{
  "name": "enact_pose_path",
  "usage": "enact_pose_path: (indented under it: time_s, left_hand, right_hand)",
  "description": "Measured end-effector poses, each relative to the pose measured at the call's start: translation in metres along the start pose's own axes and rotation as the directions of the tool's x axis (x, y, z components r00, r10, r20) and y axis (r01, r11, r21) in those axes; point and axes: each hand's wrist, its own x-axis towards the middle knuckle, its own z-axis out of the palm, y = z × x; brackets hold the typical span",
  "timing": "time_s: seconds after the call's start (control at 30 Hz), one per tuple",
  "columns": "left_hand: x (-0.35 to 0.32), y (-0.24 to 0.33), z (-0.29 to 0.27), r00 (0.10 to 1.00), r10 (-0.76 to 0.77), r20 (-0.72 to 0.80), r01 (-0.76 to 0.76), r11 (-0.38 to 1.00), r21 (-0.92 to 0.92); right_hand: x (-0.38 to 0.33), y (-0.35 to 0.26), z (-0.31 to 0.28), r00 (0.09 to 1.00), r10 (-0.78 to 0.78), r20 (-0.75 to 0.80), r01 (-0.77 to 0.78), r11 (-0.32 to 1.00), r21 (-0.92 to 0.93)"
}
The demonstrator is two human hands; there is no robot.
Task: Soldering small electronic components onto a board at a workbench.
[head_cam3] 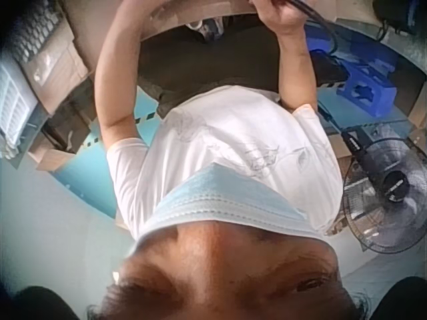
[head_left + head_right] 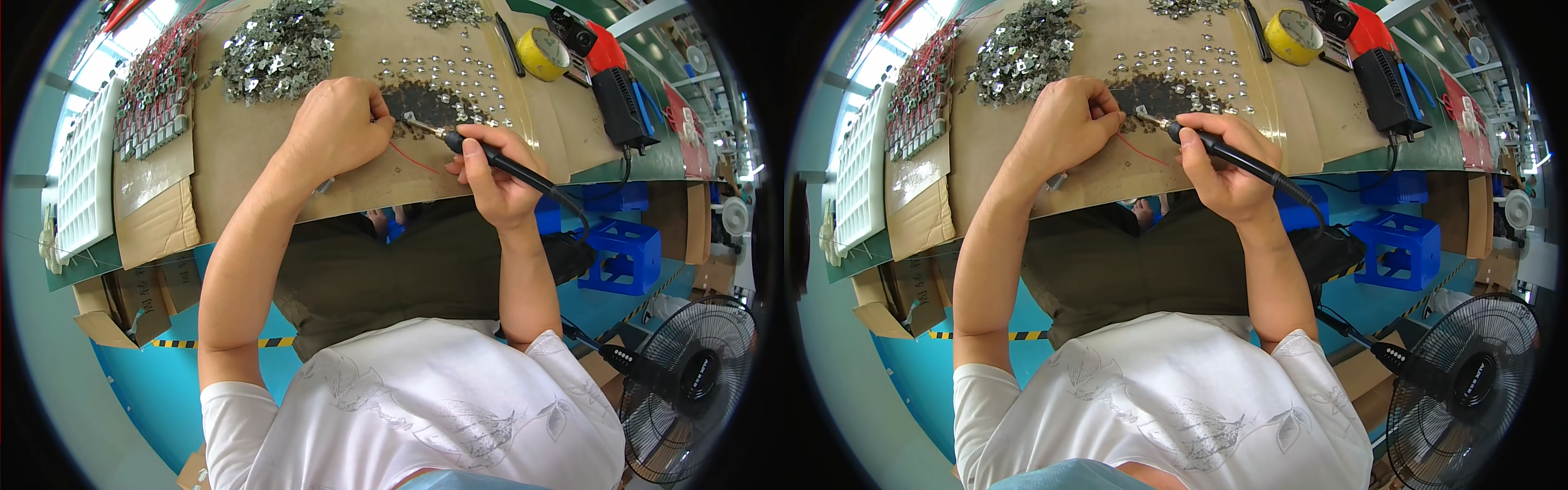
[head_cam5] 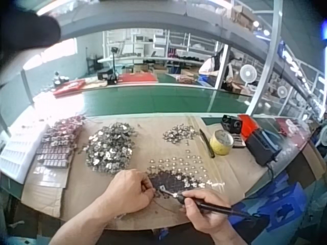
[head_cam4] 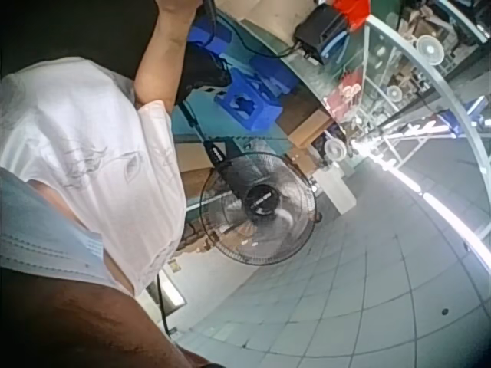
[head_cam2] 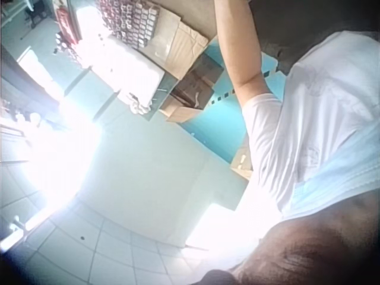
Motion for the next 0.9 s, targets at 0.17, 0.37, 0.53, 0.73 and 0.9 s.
enact_pose_path:
  time_s: [0.17,0.37,0.53,0.73,0.9]
  left_hand:
    - [0.0,0.001,0.0,1.0,0.012,-0.003,-0.012,1.0,0.012]
    - [0.0,0.002,0.0,1.0,0.0,-0.002,0.0,1.0,0.023]
    - [0.001,0.003,0.001,1.0,-0.004,-0.007,0.004,1.0,0.016]
    - [-0.002,0.003,-0.002,1.0,-0.012,0.0,0.012,1.0,0.017]
    - [-0.001,0.009,-0.006,0.998,-0.052,0.04,0.052,0.999,0.002]
  right_hand:
    - [0.0,0.0,-0.002,1.0,-0.022,0.005,0.022,1.0,-0.016]
    - [-0.003,0.0,-0.003,1.0,-0.014,-0.019,0.014,0.999,0.031]
    - [-0.004,0.007,-0.002,0.992,-0.007,-0.125,0.025,0.99,0.14]
    - [0.023,-0.001,-0.014,0.995,-0.084,-0.061,0.067,0.967,-0.244]
    - [0.035,0.01,-0.018,0.909,-0.371,0.189,0.414,0.762,-0.498]
